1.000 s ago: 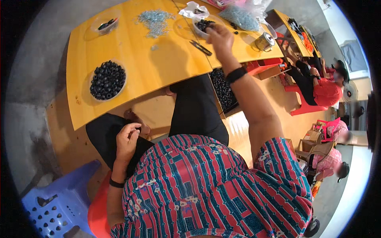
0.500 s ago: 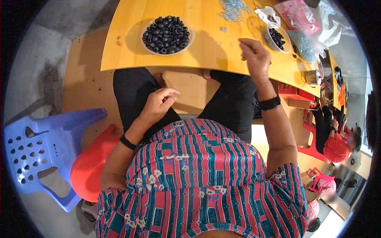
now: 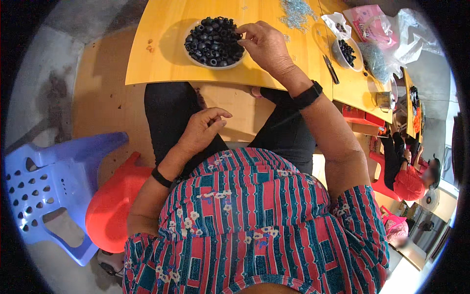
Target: The person assembles small black plastic components by hand.
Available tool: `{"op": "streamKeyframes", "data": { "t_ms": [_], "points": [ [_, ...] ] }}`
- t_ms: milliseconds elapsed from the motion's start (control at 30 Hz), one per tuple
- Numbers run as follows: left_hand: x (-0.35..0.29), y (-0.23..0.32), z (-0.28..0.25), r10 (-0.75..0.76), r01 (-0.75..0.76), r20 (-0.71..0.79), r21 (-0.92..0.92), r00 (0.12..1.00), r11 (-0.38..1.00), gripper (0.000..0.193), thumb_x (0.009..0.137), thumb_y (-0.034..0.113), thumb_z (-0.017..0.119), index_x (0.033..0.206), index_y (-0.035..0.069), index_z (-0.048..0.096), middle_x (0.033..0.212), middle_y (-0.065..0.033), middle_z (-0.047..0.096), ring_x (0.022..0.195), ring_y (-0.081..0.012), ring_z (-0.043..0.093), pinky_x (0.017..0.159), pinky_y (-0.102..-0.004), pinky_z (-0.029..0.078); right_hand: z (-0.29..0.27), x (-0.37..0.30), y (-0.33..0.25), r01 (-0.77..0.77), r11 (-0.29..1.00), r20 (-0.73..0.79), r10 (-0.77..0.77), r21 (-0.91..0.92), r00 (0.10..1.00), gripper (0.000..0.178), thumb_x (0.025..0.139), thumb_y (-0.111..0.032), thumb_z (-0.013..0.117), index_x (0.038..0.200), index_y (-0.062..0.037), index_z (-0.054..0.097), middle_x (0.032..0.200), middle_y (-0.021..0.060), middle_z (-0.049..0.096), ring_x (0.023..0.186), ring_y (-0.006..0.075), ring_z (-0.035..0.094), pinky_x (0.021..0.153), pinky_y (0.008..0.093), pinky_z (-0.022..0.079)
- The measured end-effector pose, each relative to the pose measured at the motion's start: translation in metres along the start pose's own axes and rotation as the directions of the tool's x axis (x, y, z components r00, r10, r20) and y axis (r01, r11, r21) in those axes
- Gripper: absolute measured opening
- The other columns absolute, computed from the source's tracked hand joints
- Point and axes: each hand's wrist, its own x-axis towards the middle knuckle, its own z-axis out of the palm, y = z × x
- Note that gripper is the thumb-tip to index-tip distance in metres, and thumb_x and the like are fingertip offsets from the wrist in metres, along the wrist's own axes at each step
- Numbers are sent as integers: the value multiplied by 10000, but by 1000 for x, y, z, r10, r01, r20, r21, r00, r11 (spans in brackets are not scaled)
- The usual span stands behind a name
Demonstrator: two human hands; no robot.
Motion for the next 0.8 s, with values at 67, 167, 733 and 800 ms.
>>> {"op": "streamKeyframes", "data": {
  "t_ms": [67,167,733,800],
  "points": [
    [-1,1,2,12,-14,-28,-45,1000,999,178,834,81,553,992,29,616,730,-16,542,676,-78,503,636,-228,432,3,8,-1,-2,1000,-3,2,-15,1000,183,723,-120,640,903,-106,667,790,123,579,724,302,596,668,382,496],
    [1,7,3,35,-39,-50,-88,998,995,187,813,79,568,986,37,626,653,-11,503,608,-66,465,580,-224,412,5,16,-2,56,992,19,-54,-117,998,197,740,-109,606,926,-137,664,810,122,579,751,319,595,683,392,501],
    [4,6,-1,11,-9,40,-56,999,998,194,823,62,555,1005,26,611,775,5,551,704,-65,485,656,-217,425,8,23,12,198,967,25,-196,-161,980,212,740,-76,614,936,-149,645,773,76,563,687,269,591,631,355,498],
    [4,3,1,-20,23,32,-89,999,996,185,840,64,540,1007,32,610,770,16,545,669,-57,475,629,-202,415,8,22,13,149,984,13,-148,-101,989,206,734,-64,630,927,-132,647,750,60,560,664,222,586,618,319,492]
  ]
}}
